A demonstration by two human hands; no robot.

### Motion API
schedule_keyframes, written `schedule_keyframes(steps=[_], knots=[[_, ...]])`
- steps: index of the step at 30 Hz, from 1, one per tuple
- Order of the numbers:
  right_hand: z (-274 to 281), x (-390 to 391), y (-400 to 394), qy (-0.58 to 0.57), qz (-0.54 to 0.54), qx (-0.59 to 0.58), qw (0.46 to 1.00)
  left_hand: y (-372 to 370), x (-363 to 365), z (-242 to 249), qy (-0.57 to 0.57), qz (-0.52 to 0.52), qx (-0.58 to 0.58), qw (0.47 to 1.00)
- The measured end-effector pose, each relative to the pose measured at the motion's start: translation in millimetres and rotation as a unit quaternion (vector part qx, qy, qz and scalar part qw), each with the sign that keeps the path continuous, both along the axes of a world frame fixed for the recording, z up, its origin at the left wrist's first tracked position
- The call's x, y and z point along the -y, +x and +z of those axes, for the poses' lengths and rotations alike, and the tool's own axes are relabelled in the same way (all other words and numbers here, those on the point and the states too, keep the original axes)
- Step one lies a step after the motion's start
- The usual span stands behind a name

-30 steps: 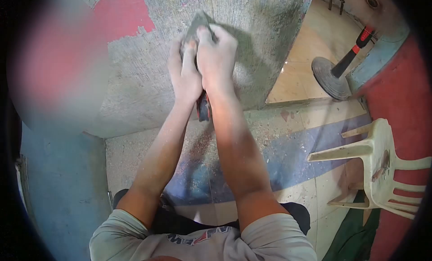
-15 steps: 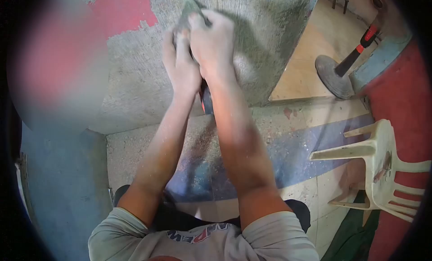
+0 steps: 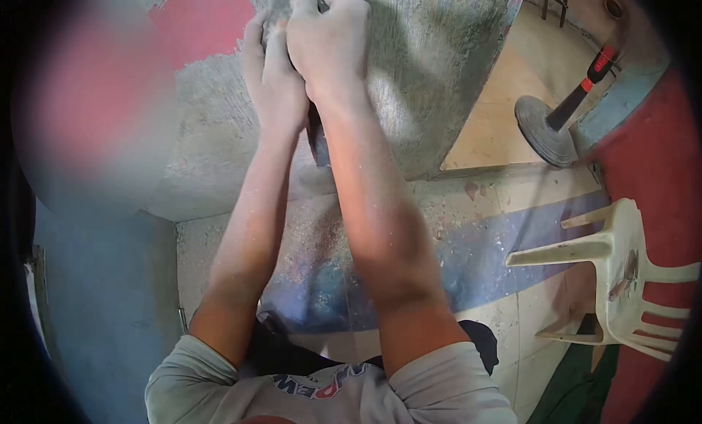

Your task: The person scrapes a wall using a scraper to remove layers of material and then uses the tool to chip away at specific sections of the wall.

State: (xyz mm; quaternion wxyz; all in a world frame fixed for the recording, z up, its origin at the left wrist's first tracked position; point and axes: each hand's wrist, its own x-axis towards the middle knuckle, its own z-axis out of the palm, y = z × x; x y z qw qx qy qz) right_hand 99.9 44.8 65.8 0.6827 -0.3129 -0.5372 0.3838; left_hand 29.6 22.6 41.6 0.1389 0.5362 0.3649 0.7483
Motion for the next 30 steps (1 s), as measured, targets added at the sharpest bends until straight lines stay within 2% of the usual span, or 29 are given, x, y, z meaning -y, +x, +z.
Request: schedule_keyframes(steps=[1,3,4,6,7,10,11,14,15,18,20,23,26,27,30], knots=[[1.6,0.6,-3.2,0.000,0.002,-0.002,1.000,-4.5,1.1,0.5,-0.017,0.004,-0.015,1.000],[-13.5,8.9,-3.4,0.018,-0.015,0.000,1.000,-1.6,0.9,-35.5,-0.035,0.042,-0.033,0.998],[-26.9,13.8,-1.8,-0.015,-0.010,-0.007,1.000,1.9,1.7,-51.6,-0.042,0.061,-0.042,0.996],[-50.9,19.7,0.1,-0.081,-0.004,-0.023,0.996,10.4,15.2,-65.7,-0.060,0.046,-0.004,0.997],[-54.7,14.9,-4.0,-0.061,-0.028,-0.026,0.997,13.3,18.0,-67.4,-0.068,0.036,0.015,0.997],[-23.1,5.9,0.9,0.003,-0.021,-0.002,1.000,6.1,-1.4,-41.9,0.013,0.065,-0.027,0.997],[-10.4,-1.9,-2.1,0.007,-0.033,0.025,0.999,1.6,4.7,-18.6,-0.018,0.020,-0.017,1.000],[9.3,1.0,-15.1,0.033,0.017,-0.045,0.998,-9.8,-4.6,-2.8,0.004,0.057,-0.029,0.998],[-2.1,-5.7,-16.7,0.037,0.001,-0.025,0.999,-13.3,0.0,-7.4,0.001,0.042,-0.035,0.999],[-49.7,11.4,-28.9,0.019,-0.020,0.020,0.999,-21.0,9.1,-68.2,-0.009,0.092,-0.017,0.996],[-81.6,19.7,-30.9,-0.048,-0.031,0.132,0.990,-25.8,28.0,-98.1,-0.086,0.000,0.073,0.994],[-103.8,23.7,-43.6,-0.080,0.069,0.072,0.992,-56.2,30.0,-121.1,-0.135,-0.069,0.113,0.982],[-100.4,30.5,-63.0,0.040,0.051,0.016,0.998,-55.0,27.8,-105.3,-0.065,-0.096,0.245,0.962],[-96.5,30.4,-67.2,0.096,0.011,0.009,0.995,-54.6,35.4,-95.1,-0.079,-0.107,0.221,0.966],[-91.1,33.5,-66.8,0.114,-0.004,-0.014,0.993,-58.9,41.0,-85.6,-0.091,-0.049,0.106,0.989]])
